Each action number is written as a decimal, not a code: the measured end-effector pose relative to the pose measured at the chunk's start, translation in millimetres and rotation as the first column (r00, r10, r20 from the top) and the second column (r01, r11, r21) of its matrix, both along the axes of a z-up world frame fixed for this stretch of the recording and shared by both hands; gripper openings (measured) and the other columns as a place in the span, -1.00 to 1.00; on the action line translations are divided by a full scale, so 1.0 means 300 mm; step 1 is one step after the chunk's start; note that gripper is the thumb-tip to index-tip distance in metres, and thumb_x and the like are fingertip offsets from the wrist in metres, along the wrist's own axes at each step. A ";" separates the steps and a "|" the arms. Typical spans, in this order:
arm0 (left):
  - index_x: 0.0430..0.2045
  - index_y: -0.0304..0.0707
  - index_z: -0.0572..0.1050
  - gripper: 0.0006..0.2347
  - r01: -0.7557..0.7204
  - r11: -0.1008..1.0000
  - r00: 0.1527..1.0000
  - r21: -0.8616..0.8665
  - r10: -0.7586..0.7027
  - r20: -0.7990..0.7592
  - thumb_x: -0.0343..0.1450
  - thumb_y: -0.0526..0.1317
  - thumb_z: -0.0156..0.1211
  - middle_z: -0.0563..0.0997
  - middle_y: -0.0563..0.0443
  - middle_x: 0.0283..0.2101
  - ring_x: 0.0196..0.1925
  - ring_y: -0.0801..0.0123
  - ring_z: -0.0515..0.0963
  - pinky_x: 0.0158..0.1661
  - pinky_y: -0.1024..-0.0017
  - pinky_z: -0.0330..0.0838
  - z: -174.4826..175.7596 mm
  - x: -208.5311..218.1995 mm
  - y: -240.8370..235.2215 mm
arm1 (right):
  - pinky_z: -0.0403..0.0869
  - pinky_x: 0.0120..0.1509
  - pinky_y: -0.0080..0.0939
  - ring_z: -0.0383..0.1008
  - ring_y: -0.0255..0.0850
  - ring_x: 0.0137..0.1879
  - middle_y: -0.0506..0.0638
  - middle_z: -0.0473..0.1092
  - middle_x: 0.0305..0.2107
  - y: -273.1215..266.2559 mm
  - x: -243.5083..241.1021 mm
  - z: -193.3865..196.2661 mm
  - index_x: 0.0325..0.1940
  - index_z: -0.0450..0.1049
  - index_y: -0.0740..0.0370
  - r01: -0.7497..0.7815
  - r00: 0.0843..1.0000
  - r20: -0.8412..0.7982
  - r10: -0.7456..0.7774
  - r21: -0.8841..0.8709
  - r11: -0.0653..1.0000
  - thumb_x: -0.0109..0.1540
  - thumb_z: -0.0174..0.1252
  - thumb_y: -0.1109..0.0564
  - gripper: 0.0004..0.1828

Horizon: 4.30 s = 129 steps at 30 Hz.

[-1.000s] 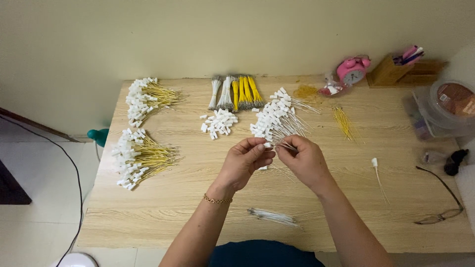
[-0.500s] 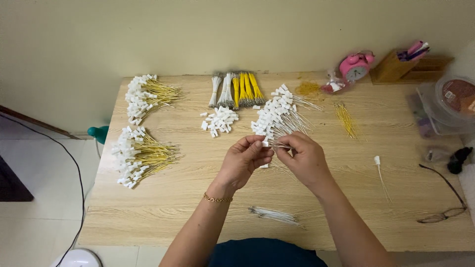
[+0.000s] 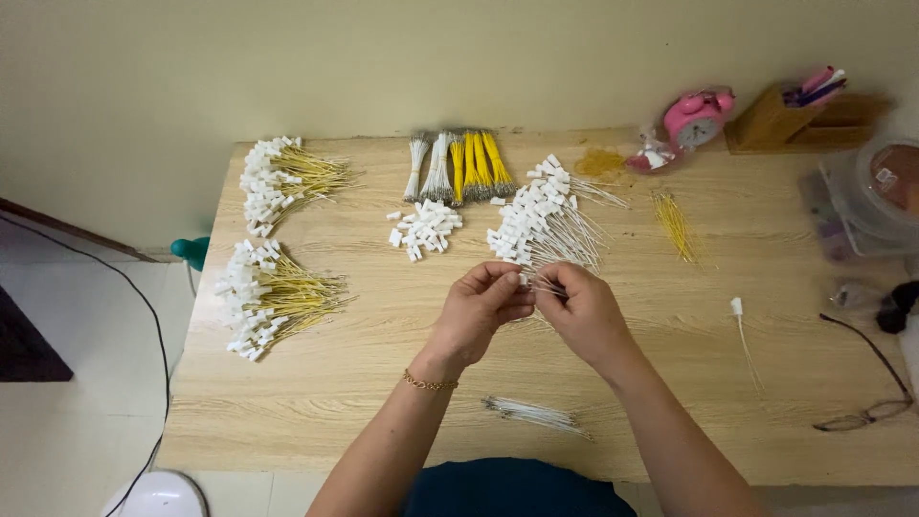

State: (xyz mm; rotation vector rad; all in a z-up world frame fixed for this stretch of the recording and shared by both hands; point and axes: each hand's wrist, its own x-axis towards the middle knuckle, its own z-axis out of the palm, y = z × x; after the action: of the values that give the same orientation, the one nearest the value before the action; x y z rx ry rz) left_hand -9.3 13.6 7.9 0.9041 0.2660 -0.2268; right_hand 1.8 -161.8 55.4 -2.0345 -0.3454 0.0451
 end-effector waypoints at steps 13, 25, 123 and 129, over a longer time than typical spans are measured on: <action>0.00 -0.32 0.52 -0.67 -0.011 0.948 0.997 0.317 0.036 -0.073 0.43 -0.15 0.38 0.64 -0.10 -0.20 -0.29 0.24 0.71 -0.28 0.34 0.71 -0.281 0.104 0.080 | 0.50 -0.10 0.10 0.56 0.18 -0.17 0.27 0.51 -0.39 -0.010 0.065 -0.289 -0.14 0.56 0.24 -0.037 0.993 -0.117 0.011 -0.230 0.973 0.27 0.20 0.10 -0.82; 0.14 -0.01 0.50 -0.59 0.127 -0.043 0.962 0.991 0.249 -0.112 0.40 0.01 0.27 0.53 -0.08 -0.08 -0.10 -0.08 0.68 -0.08 0.00 0.63 -0.650 0.287 0.479 | 0.49 0.22 0.09 0.54 0.17 0.13 0.23 0.55 -0.05 -0.056 0.130 -0.419 -0.01 0.62 0.22 -0.014 0.993 -0.115 -0.021 -0.293 0.956 0.32 0.14 0.10 -0.76; -0.12 -0.36 0.53 -0.82 -0.167 0.982 0.981 -0.093 0.155 -0.118 0.45 -0.30 0.29 0.59 -0.04 -0.29 -0.20 0.14 0.74 -0.10 0.26 0.72 -0.035 -0.041 -0.026 | 0.52 -0.20 -0.11 0.57 -0.12 -0.30 0.13 0.56 -0.46 -0.003 -0.034 0.007 -0.15 0.60 0.17 0.038 0.989 -0.142 -0.044 -0.044 0.998 0.22 0.30 0.13 -0.85; -0.20 -0.32 0.53 -0.83 -0.168 0.983 0.977 -0.068 0.157 -0.142 0.42 -0.28 0.35 0.58 0.01 -0.35 -0.27 0.21 0.74 -0.15 0.28 0.72 -0.046 -0.029 -0.056 | 0.52 -0.13 -0.04 0.61 -0.01 -0.20 0.04 0.57 -0.42 -0.005 -0.018 -0.014 -0.21 0.57 0.09 0.010 0.997 0.079 0.002 -0.151 0.988 0.22 0.31 0.10 -0.90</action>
State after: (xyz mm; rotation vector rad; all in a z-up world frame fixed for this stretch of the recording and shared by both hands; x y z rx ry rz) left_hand -18.0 -3.1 -6.0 0.7843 0.4531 -0.1461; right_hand -3.5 -163.2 51.3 -2.1915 -0.3981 -0.0119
